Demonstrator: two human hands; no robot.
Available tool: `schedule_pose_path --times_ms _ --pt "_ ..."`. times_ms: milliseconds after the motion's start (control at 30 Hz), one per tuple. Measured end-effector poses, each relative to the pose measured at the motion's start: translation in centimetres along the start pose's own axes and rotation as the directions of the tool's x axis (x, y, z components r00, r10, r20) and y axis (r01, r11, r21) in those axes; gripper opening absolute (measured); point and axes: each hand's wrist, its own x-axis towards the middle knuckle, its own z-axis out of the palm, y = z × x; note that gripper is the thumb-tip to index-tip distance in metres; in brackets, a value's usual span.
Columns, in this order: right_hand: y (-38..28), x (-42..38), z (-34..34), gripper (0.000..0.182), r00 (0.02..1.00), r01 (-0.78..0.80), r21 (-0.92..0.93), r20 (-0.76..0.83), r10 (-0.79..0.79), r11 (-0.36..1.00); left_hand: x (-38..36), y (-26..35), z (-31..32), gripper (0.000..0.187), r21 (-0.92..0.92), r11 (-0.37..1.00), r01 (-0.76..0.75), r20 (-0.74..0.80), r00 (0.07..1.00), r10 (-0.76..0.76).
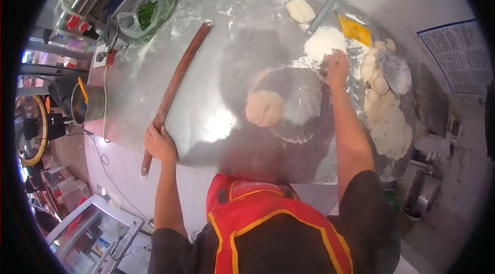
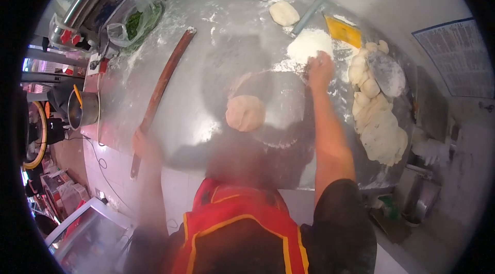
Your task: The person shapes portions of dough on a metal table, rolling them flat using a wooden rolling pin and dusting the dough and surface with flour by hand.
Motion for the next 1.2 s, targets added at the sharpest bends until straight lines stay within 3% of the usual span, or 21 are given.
schedule_pose_path --times_ms 33,133,200,267,367,400,467,500,600,633,667,700,733,767,833,867,967,1033,1100,1200 --pt "0.8 1.7 0.1 0.036 0.999 0.006 -0.088 -0.053 -0.011 0.996 -0.1 -0.1 0.1 0.041 -0.008 1.0 -0.004 -0.019 1.0 0.004" --pt "2.7 3.7 0.8 0.028 0.986 -0.019 -0.164 0.162 0.046 0.986 0.1 -0.2 0.2 0.042 -0.06 0.998 -0.02 -0.001 1.0 0.019" --pt "2.8 3.0 -0.2 0.026 0.946 -0.285 0.182 0.214 0.245 0.941 -0.2 -0.9 0.0 0.042 -0.033 0.999 -0.025 0.018 1.0 0.026" --pt "1.2 1.8 -1.7 0.023 0.877 -0.479 0.451 0.229 0.422 0.753 -0.1 -0.5 0.5 0.042 0.036 0.999 -0.017 -0.012 1.0 0.017" --pt "1.4 -2.1 -1.7 0.025 0.82 -0.507 0.7 0.211 0.532 0.504 -0.1 -0.5 0.0 0.041 0.001 0.999 -0.053 -0.04 0.998 0.053" --pt "1.4 -4.8 -0.7 0.028 0.925 -0.377 0.573 0.267 0.269 0.727 -0.1 -0.4 -0.2 0.039 -0.01 0.998 -0.063 -0.053 0.997 0.062" --pt "-2.8 -10.3 0.0 0.031 0.861 -0.359 0.457 0.498 0.101 0.814 0.3 -0.5 -0.6 0.037 -0.046 0.995 -0.084 -0.024 0.996 0.083" --pt "-5.9 -11.6 -0.9 0.031 0.755 -0.537 0.434 0.63 0.182 0.723 0.5 -0.5 -0.8 0.036 -0.064 0.994 -0.093 -0.01 0.996 0.093" --pt "-7.9 -12.8 -1.6 0.037 0.859 -0.437 0.505 0.481 0.178 0.744 1.6 -1.5 -2.1 0.033 -0.14 0.98 -0.144 0.08 0.985 0.156" --pt "-8.2 -13.9 -1.3 0.038 0.91 -0.186 0.5 0.412 -0.043 0.846 1.4 -1.7 -2.8 0.032 -0.149 0.98 -0.134 0.099 0.984 0.15" --pt "-8.2 -15.8 -0.7 0.04 0.898 0.082 0.471 0.348 -0.27 0.878 1.1 -1.6 -3.4 0.032 -0.16 0.979 -0.125 0.12 0.982 0.145" --pt "-8.5 -17.4 0.1 0.042 0.823 0.346 0.42 0.294 -0.487 0.839 0.7 -1.4 -4.0 0.031 -0.17 0.979 -0.116 0.141 0.98 0.14" --pt "-9.4 -18.7 1.3 0.046 0.765 0.479 0.305 0.315 -0.561 0.823 0.1 -1.1 -4.4 0.032 -0.186 0.975 -0.121 0.141 0.979 0.149" --pt "-10.2 -19.8 2.0 0.05 0.7 0.601 0.187 0.348 -0.624 0.777 -0.7 -0.8 -4.8 0.032 -0.202 0.971 -0.125 0.143 0.977 0.156" --pt "-10.7 -23.4 0.5 0.053 0.528 0.735 0.14 0.495 -0.69 0.663 -2.3 -0.2 -5.9 0.033 -0.233 0.959 -0.159 0.157 0.967 0.198" --pt "-10.8 -25.0 -0.5 0.054 0.438 0.794 0.125 0.561 -0.702 0.595 -2.9 0.1 -6.7 0.033 -0.248 0.95 -0.191 0.168 0.957 0.237" --pt "-6.8 -25.6 -3.5 0.057 0.475 0.694 0.088 0.689 -0.548 0.714 -4.1 2.3 -9.0 0.033 -0.35 0.913 -0.207 0.249 0.92 0.304" --pt "-4.2 -23.1 -5.3 0.059 0.658 0.565 0.138 0.52 -0.545 0.814 -5.1 4.0 -9.9 0.032 -0.423 0.869 -0.258 0.263 0.882 0.39" --pt "-6.2 -19.2 -7.6 0.058 0.722 0.662 0.054 0.221 -0.656 0.747 -5.5 5.9 -8.9 0.031 -0.468 0.794 -0.387 0.23 0.815 0.532" --pt "-5.7 -15.3 -8.2 0.057 0.664 0.718 -0.045 0.343 -0.665 0.694 -4.8 9.8 -8.1 0.031 -0.542 0.63 -0.556 0.14 0.68 0.72"
